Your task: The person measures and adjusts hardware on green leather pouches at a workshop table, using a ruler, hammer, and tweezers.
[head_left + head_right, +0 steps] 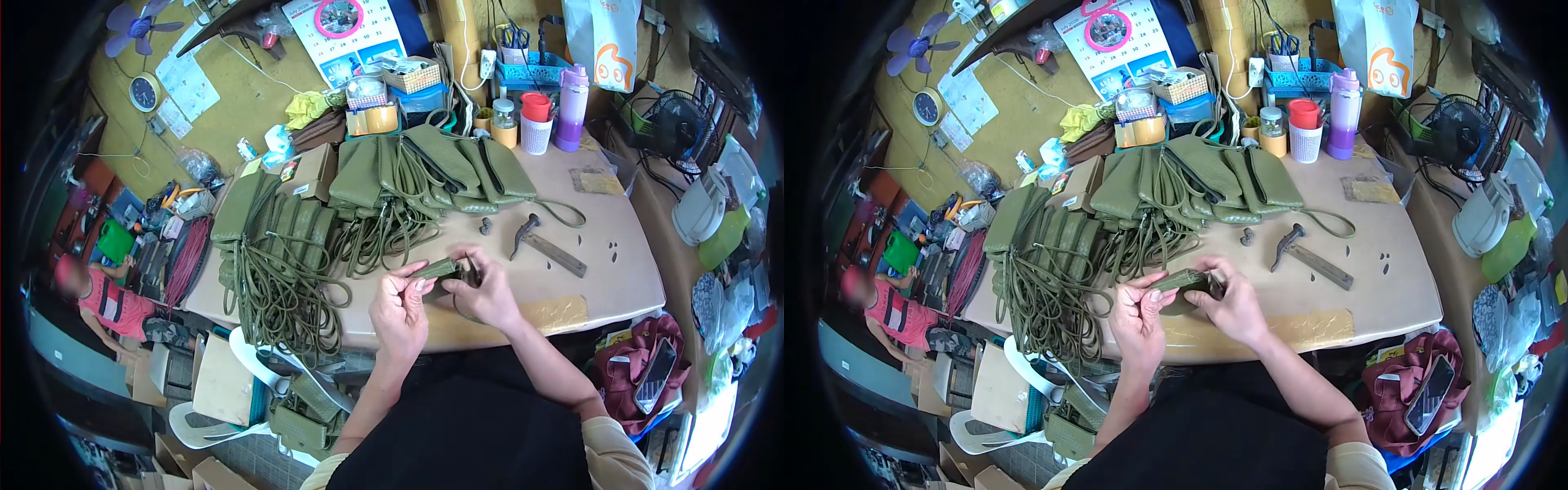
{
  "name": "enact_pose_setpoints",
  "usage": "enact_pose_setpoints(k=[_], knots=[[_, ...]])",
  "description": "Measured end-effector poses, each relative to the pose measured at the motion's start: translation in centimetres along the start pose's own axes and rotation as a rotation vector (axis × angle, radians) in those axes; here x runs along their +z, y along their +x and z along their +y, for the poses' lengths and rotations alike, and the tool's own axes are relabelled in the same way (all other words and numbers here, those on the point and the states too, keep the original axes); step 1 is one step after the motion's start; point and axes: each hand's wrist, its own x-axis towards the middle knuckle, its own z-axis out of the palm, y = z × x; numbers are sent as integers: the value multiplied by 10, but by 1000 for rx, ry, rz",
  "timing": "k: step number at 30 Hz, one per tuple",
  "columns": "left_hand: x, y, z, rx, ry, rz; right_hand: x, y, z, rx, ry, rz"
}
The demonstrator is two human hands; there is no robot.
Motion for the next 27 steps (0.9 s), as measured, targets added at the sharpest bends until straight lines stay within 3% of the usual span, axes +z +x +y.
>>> enact_pose_setpoints(k=[1, 4, 8, 9, 18, 27], knots=[[1, 0, 0, 1, 0, 2, -5, -1, -7, -1, -1, -1], [6, -1, 1, -67, -132, -12, -30, -9, -24, -345, -378, 163], [7, 1, 5, -138, -241, -35, -27, -20, -40, -244, -407, 172], [7, 0, 6, -155, -276, -40, -26, -19, -29, -378, -465, 216], [12, -10, 7, -198, -427, -98, -18, -19, -32, -572, -664, 313], [16, -22, 1, -111, -256, -149, -24, -14, -26, -545, -567, 382]])
